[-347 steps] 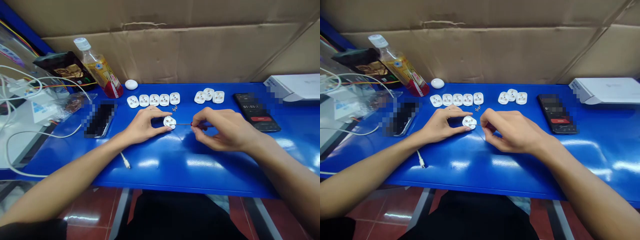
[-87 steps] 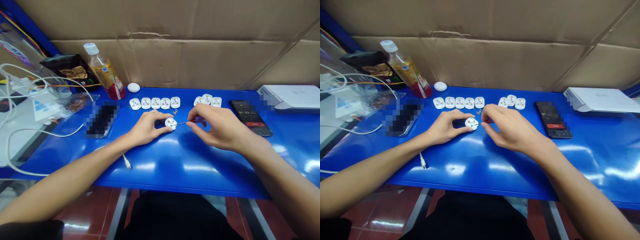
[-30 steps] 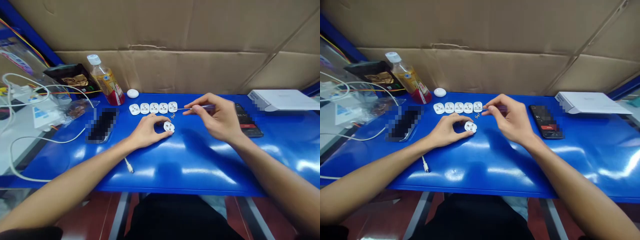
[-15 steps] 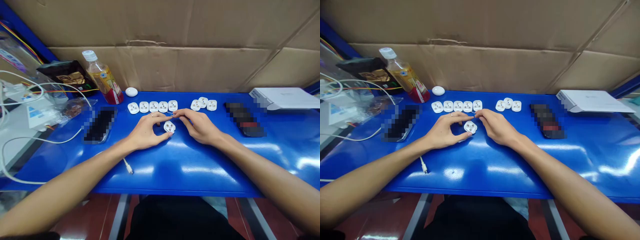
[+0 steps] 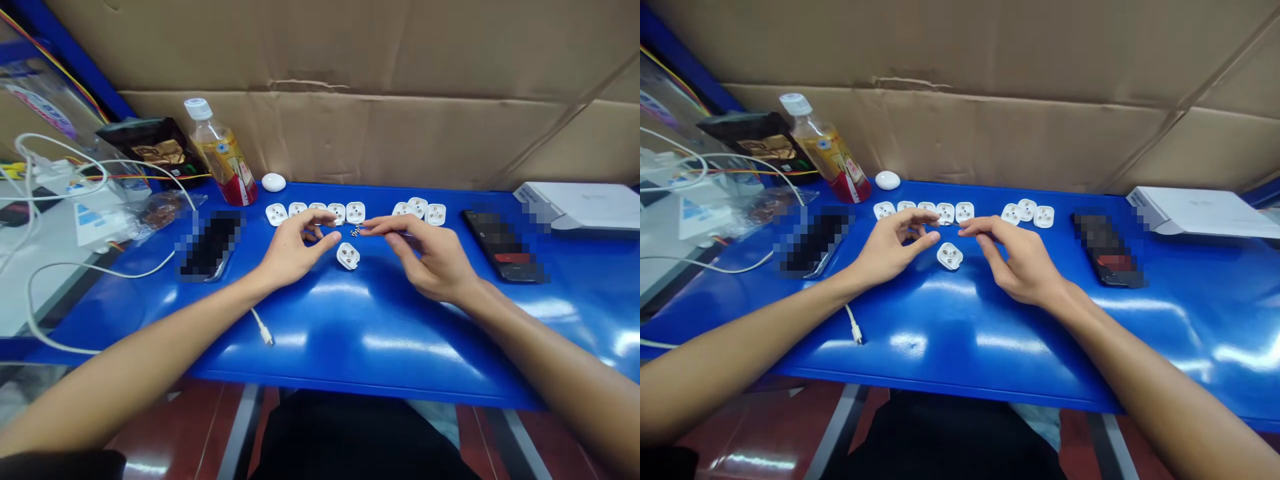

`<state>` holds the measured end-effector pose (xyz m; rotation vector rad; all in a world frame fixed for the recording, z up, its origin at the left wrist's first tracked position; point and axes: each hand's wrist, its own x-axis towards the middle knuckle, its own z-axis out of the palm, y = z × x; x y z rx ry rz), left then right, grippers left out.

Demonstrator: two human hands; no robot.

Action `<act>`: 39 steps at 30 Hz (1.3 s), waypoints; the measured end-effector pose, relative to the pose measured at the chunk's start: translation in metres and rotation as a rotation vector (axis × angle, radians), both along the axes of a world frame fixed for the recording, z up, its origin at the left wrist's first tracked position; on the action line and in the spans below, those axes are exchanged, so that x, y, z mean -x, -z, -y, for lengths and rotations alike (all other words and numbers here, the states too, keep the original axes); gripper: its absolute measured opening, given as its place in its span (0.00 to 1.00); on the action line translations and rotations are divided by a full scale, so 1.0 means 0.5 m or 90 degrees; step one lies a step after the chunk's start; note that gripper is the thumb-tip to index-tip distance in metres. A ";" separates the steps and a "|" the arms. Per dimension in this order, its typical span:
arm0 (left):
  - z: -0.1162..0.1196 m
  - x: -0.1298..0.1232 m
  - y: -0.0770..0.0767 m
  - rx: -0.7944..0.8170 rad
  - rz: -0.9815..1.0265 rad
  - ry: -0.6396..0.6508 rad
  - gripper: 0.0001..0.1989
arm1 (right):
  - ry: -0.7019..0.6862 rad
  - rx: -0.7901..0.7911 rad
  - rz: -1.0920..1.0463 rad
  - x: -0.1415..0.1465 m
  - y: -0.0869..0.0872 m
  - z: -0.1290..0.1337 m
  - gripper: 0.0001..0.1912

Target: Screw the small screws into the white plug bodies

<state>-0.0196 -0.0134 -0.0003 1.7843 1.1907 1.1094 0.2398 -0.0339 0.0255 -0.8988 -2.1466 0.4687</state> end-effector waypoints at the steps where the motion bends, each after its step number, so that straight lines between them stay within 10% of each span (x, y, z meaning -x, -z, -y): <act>1: -0.002 0.001 -0.002 0.006 0.011 0.003 0.20 | 0.002 -0.005 -0.012 -0.001 -0.006 0.007 0.12; 27: 0.011 0.007 -0.013 -0.246 -0.074 0.015 0.02 | -0.034 -0.026 -0.046 -0.019 -0.019 0.026 0.16; 39: 0.006 0.003 -0.002 -0.178 0.052 0.068 0.05 | -0.048 -0.096 -0.082 -0.018 -0.017 0.026 0.15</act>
